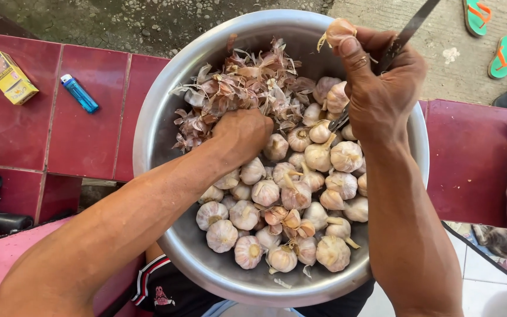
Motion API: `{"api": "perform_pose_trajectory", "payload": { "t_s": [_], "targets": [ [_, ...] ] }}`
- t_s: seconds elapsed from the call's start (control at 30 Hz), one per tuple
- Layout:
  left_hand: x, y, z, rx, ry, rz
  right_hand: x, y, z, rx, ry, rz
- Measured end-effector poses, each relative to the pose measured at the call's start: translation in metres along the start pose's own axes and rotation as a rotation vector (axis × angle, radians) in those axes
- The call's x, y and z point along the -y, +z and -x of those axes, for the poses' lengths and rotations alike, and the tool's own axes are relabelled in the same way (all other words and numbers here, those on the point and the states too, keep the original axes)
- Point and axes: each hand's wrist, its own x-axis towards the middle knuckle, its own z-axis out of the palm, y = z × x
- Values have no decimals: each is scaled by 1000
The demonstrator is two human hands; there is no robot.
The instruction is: A person is manually peeling garlic bulbs by breaking them into cloves and removing the skin using their hands and a small knife.
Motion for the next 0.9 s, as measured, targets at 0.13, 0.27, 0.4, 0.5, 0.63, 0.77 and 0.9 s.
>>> {"api": "perform_pose_trajectory", "payload": {
  "t_s": [0.13,0.27,0.4,0.5,0.63,0.77,0.9],
  "targets": [
    [0,-25,22,37,8,109,4,1,-1,-1,-34,62],
    [0,-70,55,101,-91,407,6,1,-2,-28,11,43],
    [17,-88,62,154,-105,690,2,-1,-4,-17,18,89],
    [20,-94,67,211,-104,1014,4,-1,-3,-22,44,75],
    [35,-80,59,102,59,1213,9,2,-3,-7,42,51],
    [41,-78,60,4,242,1270,7,2,-3,-14,33,111],
    [44,-77,55,-206,233,1058,4,0,-3,0,22,99]
  ]
}}
